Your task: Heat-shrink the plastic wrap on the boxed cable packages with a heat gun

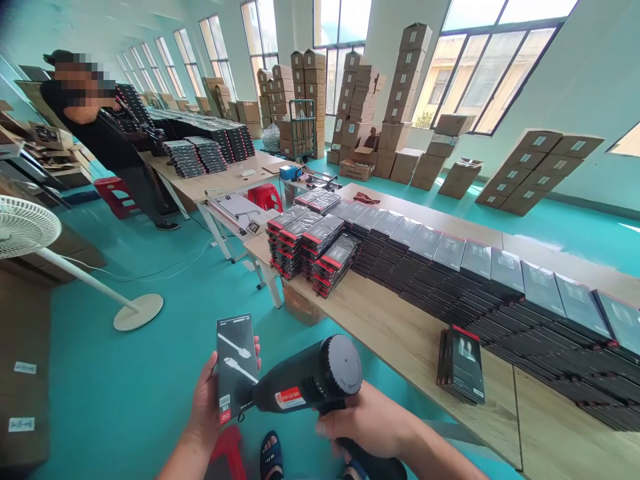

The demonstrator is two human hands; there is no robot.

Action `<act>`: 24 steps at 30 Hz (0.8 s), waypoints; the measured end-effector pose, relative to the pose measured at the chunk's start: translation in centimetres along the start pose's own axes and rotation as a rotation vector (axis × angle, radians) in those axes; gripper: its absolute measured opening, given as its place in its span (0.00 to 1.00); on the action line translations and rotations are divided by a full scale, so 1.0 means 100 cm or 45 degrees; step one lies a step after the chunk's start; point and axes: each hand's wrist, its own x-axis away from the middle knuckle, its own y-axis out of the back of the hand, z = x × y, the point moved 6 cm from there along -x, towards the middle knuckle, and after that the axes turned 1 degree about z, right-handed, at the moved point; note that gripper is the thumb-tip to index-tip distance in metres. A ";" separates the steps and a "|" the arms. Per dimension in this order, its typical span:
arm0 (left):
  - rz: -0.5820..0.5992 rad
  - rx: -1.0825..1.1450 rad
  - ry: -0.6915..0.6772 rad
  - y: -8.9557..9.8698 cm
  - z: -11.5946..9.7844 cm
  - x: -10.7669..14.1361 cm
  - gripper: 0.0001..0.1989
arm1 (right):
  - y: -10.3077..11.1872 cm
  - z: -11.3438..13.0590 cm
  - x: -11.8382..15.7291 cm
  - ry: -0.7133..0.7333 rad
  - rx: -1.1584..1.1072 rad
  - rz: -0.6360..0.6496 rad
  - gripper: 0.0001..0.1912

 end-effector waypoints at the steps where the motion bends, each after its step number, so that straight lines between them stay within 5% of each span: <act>1: 0.000 -0.006 0.001 -0.001 -0.001 0.001 0.26 | -0.003 0.000 -0.001 0.009 0.000 0.014 0.07; 4: -0.022 -0.036 0.004 -0.002 -0.002 0.000 0.25 | -0.005 0.001 -0.002 0.051 -0.052 -0.084 0.07; 9: -0.355 -0.011 -0.179 0.021 -0.014 -0.007 0.20 | -0.017 -0.001 0.005 -0.015 -0.134 0.109 0.09; 13: -0.596 0.079 -0.312 0.041 -0.020 -0.009 0.13 | -0.016 0.007 0.001 0.116 -0.297 -0.100 0.17; 18: -0.666 0.101 -0.264 0.047 -0.016 -0.010 0.13 | -0.040 0.006 -0.012 0.106 -0.171 0.033 0.08; 22: -0.687 0.090 -0.287 0.046 -0.016 -0.010 0.13 | -0.033 0.008 -0.016 0.212 -0.192 -0.151 0.10; 24: -0.696 0.089 -0.285 0.045 -0.016 -0.010 0.13 | -0.033 0.006 -0.016 0.164 -0.157 -0.106 0.09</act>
